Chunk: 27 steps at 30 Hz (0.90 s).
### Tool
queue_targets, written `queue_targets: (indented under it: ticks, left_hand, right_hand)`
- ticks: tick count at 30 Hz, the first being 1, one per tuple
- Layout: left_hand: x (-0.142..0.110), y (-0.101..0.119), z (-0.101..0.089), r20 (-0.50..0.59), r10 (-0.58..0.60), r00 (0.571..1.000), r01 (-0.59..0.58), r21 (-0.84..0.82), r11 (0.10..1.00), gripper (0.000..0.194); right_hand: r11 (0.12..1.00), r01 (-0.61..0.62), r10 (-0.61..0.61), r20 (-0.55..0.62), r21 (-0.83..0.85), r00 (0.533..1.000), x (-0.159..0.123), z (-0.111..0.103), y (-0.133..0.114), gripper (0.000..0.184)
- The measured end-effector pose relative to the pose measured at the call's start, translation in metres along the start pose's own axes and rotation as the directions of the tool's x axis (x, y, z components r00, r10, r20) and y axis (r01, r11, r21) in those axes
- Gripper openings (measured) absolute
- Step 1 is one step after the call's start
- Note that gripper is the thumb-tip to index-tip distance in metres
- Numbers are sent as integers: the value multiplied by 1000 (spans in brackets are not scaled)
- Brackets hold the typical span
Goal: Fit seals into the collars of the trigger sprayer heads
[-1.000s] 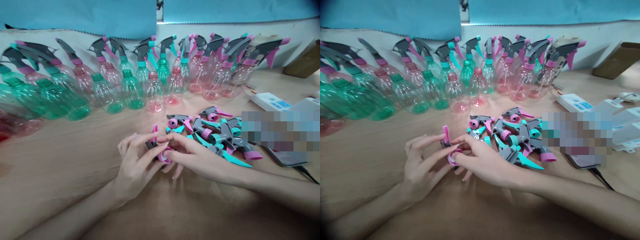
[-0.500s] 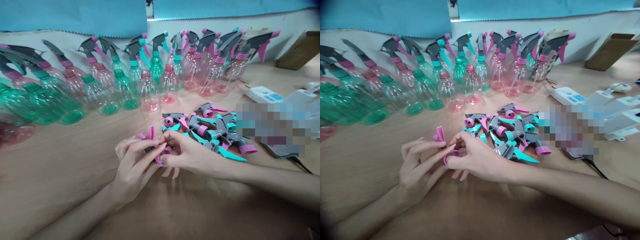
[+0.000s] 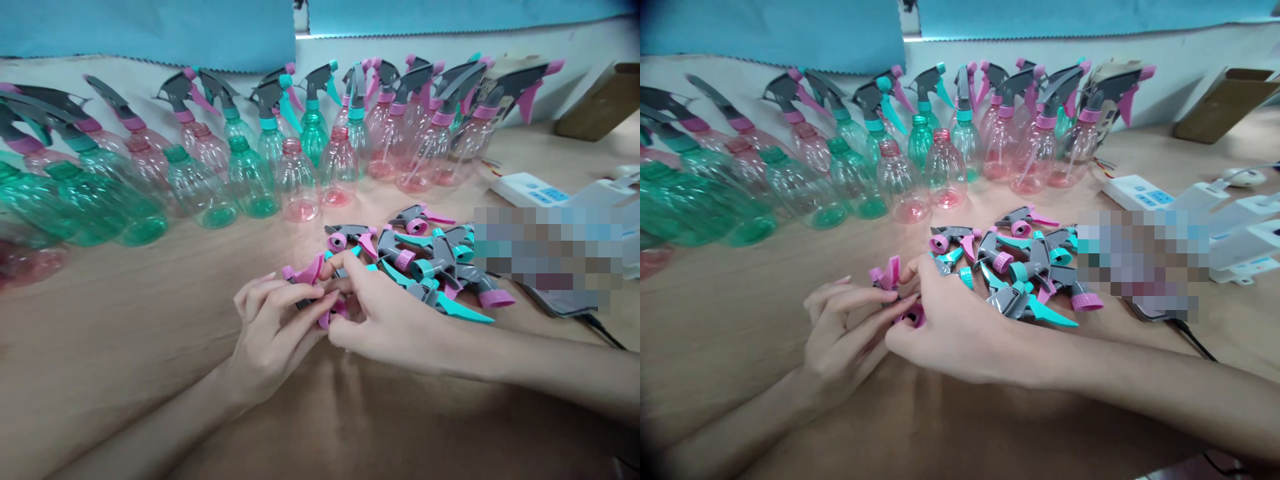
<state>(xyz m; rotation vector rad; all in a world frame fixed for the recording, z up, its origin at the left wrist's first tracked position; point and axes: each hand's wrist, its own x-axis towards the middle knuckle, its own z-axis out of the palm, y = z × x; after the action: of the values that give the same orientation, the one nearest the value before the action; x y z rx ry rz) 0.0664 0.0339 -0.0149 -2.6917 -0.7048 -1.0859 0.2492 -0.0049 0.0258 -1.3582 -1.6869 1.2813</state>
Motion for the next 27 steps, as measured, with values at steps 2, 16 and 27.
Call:
queue_targets:
  ticks: [2,16,27]
  left_hand:
    - [1,1,0,-20,34,999,-34,0,999,27]
    - [3,6,3,-89,78,993,-82,-42,996,7]
    - [5,6,2,-52,72,996,-74,-34,997,9]
  right_hand:
    - [997,-24,23,14,79,1000,0,0,2,28]
    - [934,-184,147,139,307,979,3,1,4,16]
    - [953,-232,189,214,196,958,4,-5,-3,14]
